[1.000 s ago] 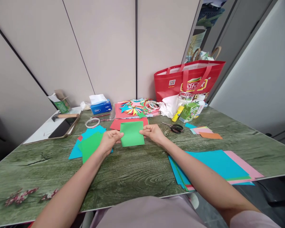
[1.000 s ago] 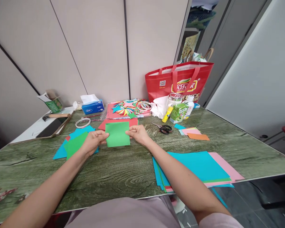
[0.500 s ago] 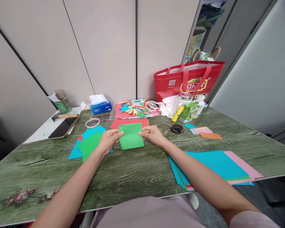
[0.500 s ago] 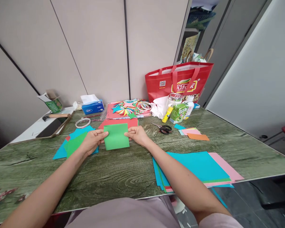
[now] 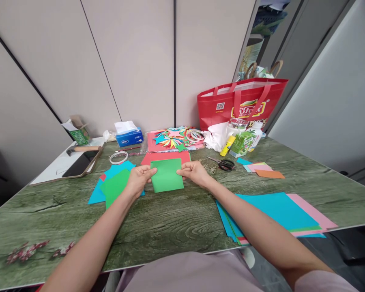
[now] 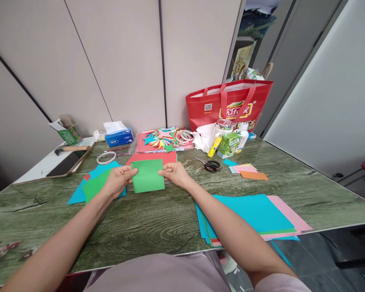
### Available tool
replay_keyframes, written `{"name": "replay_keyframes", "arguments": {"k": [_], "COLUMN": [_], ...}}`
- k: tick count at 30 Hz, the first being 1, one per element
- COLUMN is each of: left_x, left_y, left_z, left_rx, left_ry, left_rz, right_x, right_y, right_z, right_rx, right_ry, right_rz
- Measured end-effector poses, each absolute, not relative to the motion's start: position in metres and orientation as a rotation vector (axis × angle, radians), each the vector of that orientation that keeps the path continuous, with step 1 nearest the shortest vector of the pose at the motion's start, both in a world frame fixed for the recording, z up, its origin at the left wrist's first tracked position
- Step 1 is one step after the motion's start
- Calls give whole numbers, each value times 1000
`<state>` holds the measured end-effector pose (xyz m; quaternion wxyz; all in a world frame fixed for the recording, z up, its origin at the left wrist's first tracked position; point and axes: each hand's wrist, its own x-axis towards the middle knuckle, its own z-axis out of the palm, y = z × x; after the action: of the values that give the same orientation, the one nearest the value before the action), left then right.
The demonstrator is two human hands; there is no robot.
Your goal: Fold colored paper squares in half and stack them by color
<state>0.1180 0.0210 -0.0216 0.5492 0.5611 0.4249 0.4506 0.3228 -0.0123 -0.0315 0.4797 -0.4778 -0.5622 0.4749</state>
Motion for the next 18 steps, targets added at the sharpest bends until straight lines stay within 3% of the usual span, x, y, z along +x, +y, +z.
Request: {"name": "replay_keyframes", "arguments": {"k": [18], "left_x": [117], "left_y": [23], "left_z": [-21], "left_rx": [1326], "left_ry": [1005], "left_rz": [1161], "right_x": [320], "right_y": [-11], "right_z": [-37], "right_rx": [-1137], "right_ry": [-1382], "right_rz": [1215]}}
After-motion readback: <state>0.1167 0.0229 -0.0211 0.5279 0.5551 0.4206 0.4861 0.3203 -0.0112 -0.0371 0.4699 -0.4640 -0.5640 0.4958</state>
